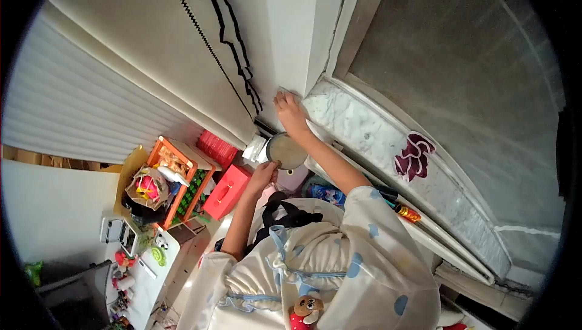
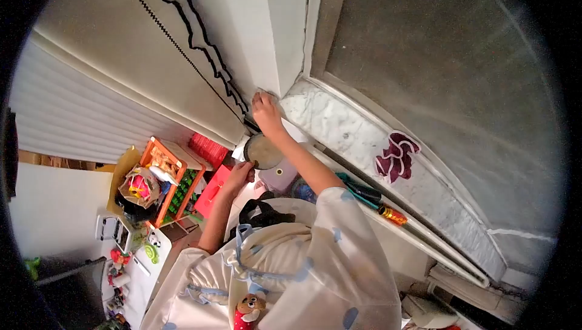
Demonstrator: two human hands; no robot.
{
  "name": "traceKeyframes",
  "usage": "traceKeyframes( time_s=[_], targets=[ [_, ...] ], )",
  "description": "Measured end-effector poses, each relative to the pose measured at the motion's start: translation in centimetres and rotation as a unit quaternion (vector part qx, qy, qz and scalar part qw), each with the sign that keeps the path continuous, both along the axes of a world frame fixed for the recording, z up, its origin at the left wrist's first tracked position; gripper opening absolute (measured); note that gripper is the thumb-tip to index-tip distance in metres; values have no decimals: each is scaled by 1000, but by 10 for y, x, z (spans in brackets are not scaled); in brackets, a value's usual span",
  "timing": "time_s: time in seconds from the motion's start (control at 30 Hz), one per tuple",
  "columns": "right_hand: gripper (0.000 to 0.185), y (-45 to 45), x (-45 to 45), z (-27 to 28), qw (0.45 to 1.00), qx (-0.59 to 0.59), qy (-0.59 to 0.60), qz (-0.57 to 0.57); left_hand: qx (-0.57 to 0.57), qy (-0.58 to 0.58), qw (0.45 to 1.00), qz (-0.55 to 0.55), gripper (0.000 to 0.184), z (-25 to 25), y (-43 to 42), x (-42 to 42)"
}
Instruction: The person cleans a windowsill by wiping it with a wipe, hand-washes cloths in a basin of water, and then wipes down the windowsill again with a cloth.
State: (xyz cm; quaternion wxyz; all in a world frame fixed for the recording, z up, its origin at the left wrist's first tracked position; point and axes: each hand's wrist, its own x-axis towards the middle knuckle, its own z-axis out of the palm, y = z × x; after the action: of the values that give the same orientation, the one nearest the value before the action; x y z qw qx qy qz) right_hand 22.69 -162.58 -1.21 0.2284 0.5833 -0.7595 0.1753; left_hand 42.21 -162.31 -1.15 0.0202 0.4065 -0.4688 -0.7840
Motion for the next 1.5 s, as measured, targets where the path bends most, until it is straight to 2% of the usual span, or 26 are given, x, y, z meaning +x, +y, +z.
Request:
traceKeyframes(
  time_s=[0.13,0.2,0.27,0.37,0.4,0.53,0.7,0.93,1.07,1.13,1.27,1.43,1.5],
  targets=[
    [35,46,-5,-1,997,4,-75,-31,34,14,999,-25,21,-15,-22,-5],
    [37,82,-14,0,992,-10,-107,-60,21,3,998,-52,21,-5,-22,-13],
    [39,104,-22,3,976,0,-126,-176,-1,-15,996,-92,22,7,-25,-22],
    [41,98,-44,10,969,-39,-147,-193,34,41,992,-110,22,-10,-24,-34],
    [41,87,-52,9,962,-73,-199,-170,35,40,992,-118,22,-11,-23,-37],
    [42,56,-56,11,964,-45,-185,-184,37,24,987,-156,22,-8,-18,-48],
    [43,75,-34,16,980,-20,-170,-102,38,4,981,-192,22,-18,-17,-54],
    [46,39,-48,9,956,-45,-155,-247,46,8,981,-188,22,-16,-13,-53],
    [48,44,-39,10,964,-58,-142,-217,27,-13,978,-206,23,-10,-8,-51],
    [47,55,-34,8,973,-46,-166,-153,28,-11,978,-204,23,-10,-7,-50],
    [48,62,-40,10,975,-59,-131,-167,35,0,980,-196,24,-16,-10,-48],
    [43,29,-47,12,946,-55,-193,-255,39,1,981,-191,23,-17,-10,-43],
    [43,33,-45,11,949,-59,-191,-242,41,-4,981,-191,23,-11,-7,-45]
  ],
)
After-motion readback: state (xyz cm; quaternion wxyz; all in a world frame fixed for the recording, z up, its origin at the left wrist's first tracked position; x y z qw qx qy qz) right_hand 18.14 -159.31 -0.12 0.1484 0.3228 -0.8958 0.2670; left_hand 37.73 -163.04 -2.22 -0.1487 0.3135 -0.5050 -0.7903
